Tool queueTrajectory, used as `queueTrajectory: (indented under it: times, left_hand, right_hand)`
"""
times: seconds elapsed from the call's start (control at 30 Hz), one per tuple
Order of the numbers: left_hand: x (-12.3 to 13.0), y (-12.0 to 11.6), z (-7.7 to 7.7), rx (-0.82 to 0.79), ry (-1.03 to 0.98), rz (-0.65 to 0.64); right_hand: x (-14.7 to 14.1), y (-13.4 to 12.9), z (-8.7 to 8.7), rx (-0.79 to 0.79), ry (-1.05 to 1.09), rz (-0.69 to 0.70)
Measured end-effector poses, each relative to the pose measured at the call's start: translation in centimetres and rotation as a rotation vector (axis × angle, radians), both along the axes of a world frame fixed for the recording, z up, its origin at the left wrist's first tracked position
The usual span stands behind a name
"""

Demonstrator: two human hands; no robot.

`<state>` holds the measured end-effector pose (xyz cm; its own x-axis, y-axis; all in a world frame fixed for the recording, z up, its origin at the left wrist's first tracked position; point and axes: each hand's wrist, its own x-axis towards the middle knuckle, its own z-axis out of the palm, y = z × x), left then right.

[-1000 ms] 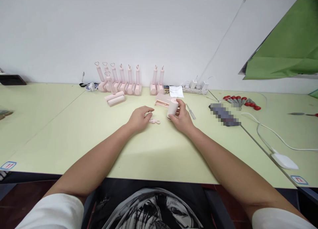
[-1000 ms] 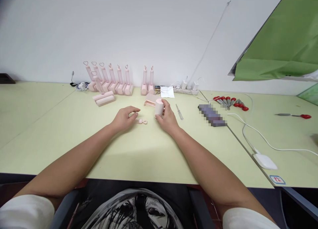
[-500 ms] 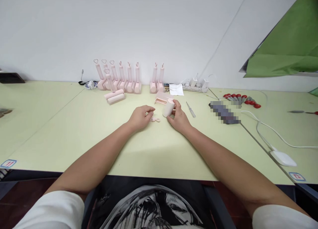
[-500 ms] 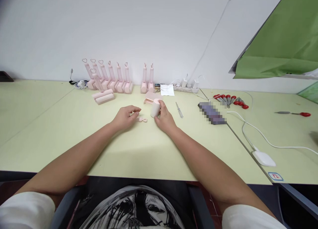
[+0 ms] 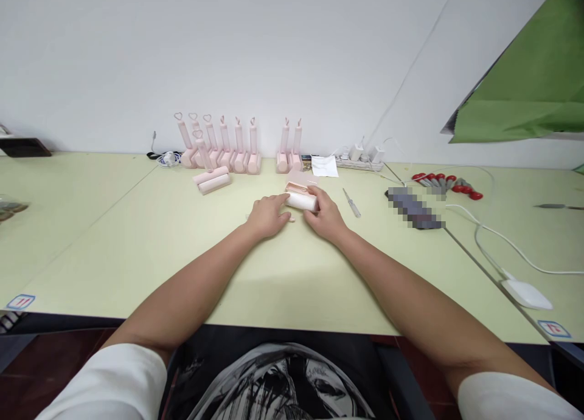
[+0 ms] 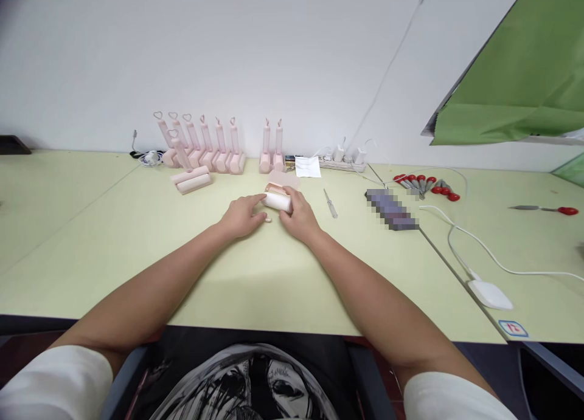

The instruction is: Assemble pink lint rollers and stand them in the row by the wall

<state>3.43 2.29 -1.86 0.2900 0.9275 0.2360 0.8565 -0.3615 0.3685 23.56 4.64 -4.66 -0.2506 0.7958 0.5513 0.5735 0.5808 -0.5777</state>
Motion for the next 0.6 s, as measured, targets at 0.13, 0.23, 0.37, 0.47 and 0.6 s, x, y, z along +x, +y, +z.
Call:
queueTrajectory:
  times: [0.13,0.23,0.37,0.47,0.6]
  left_hand:
    - [-0.1,0.0,0.3,-0.04,-0.049,0.041]
    - [-0.2,0.1,0.3,-0.048,-0.13,0.138]
    - [-0.7,0.4,-0.2,-0.038,-0.283,0.133]
    - [-1.6,0.8,-0.1,-0.065,-0.258,0.196]
    - [-3.2,1.9,0.9,-0.147,-0.167,0.292]
  right_hand:
    - [-0.3,-0.4,0.2,-0.004,-0.043,0.06]
    - [-0.5,-0.8,0.3,-0.044,0.059,0.066]
    - [-0.8,-1.2,0.4,-0.08,0.155,0.095]
    - [-0.6,-1.1,0.4,-0.104,0.223,0.018]
    - [0.0,-0.4,0.2,-0.232,0.424,-0.031]
